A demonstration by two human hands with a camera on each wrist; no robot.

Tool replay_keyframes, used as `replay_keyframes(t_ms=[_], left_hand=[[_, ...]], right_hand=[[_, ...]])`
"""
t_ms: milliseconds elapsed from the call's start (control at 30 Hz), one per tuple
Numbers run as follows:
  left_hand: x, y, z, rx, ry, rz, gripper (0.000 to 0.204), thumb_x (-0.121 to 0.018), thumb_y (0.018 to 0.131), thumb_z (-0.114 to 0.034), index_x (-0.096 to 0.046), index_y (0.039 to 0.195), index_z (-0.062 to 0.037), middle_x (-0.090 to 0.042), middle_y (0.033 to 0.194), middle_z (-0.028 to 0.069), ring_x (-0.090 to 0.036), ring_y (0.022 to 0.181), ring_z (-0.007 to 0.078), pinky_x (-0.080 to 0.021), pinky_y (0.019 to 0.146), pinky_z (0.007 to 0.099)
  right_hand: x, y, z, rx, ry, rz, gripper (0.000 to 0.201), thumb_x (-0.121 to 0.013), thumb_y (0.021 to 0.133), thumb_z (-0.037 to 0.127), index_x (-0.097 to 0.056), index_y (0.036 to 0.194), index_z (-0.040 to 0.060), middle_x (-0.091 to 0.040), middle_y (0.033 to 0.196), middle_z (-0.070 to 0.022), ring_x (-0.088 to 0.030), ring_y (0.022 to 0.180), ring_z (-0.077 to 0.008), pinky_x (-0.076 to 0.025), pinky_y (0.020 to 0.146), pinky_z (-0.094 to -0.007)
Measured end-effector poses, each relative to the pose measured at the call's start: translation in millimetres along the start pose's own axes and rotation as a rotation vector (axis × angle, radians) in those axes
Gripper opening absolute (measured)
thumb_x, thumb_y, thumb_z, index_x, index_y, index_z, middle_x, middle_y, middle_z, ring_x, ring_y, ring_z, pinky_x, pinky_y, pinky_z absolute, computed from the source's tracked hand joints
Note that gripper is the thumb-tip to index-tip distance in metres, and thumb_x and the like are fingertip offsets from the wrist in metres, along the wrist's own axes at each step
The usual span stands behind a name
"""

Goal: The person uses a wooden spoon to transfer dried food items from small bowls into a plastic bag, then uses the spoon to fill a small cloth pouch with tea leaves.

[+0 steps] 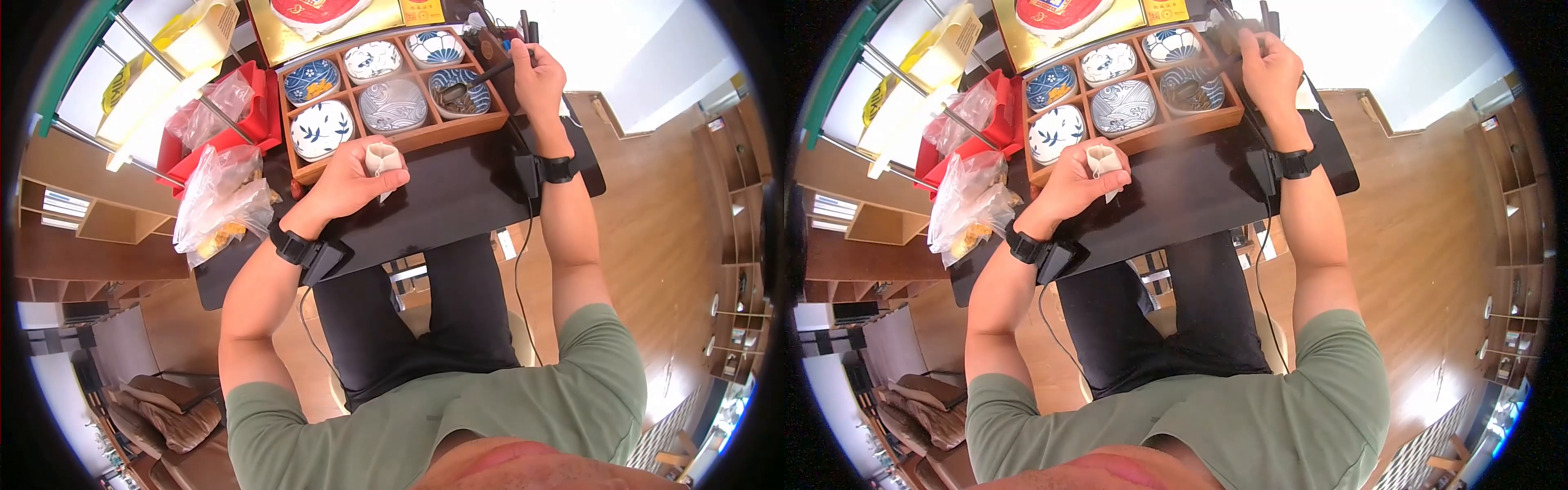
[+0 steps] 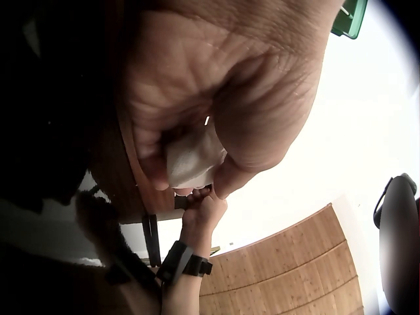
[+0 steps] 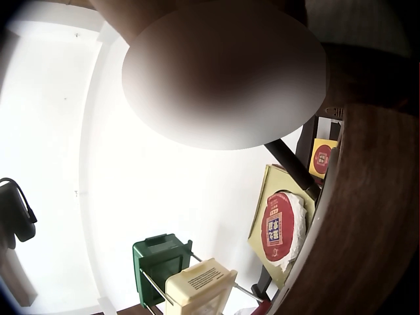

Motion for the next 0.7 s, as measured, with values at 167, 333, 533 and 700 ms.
replay_keyframes(t_ms=[167, 333, 533, 700], left_hand=[[0.2, -0.5, -0.6, -0.001, 0.001, -0.002, 0.01, -0.075, 0.092, -0.008, -0.066, 0.096, -0.0041, -0.066, 0.087, -0.0009, -0.059, 0.077, 0.0058, -0.049, 0.067, 0.023], [0.1, -0.3, -1.4, -0.012, 0.027, 0.004, 0.011, -0.075, 0.092, -0.008, -0.066, 0.096, -0.0042, -0.066, 0.087, -0.001, -0.059, 0.077, 0.0055, -0.049, 0.067, 0.0228], [-2.6, -0.4, -2.8, -0.009, 0.003, 0.011, 0.011, -0.075, 0.092, -0.009, -0.066, 0.095, -0.0044, -0.066, 0.085, -0.0013, -0.058, 0.075, 0.0052, -0.048, 0.066, 0.0222], [-1.3, -0.3, -3.2, -0.013, -0.008, -0.01, 0.015, -0.077, 0.091, -0.013, -0.064, 0.092, -0.0057, -0.064, 0.081, -0.0032, -0.057, 0.071, 0.0037, -0.048, 0.063, 0.0226]], right_hand=[[3.7, 1.7, 3.7, 0.021, -0.008, -0.011, 0.035, -0.069, 0.098, 0.032, -0.073, 0.087, -0.0005, -0.054, 0.061, 0.0065, -0.042, 0.058, -0.0017, -0.032, 0.051, -0.0213], [1.4, 1.1, 3.1, 0.003, 0.016, 0.015, 0.036, -0.069, 0.098, 0.034, -0.073, 0.087, -0.0003, -0.054, 0.061, 0.0063, -0.043, 0.058, -0.0026, -0.034, 0.052, -0.0219], [2.6, 1.6, -1.3, -0.007, 0.002, -0.007, 0.036, -0.068, 0.098, 0.034, -0.074, 0.088, 0.0002, -0.054, 0.061, 0.0068, -0.042, 0.058, -0.0021, -0.032, 0.051, -0.0216], [3.0, 1.7, -1.7, -0.038, 0.034, -0.005, 0.034, -0.068, 0.098, 0.033, -0.074, 0.088, 0.0005, -0.054, 0.061, 0.0071, -0.042, 0.058, -0.0016, -0.032, 0.051, -0.0211]])
Point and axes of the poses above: each hand's wrist, its own y-axis towards the middle knuckle, its own x-axis out of the back of the hand, z = x × y, the point moved 9 cm from there along y, towards the middle knuckle
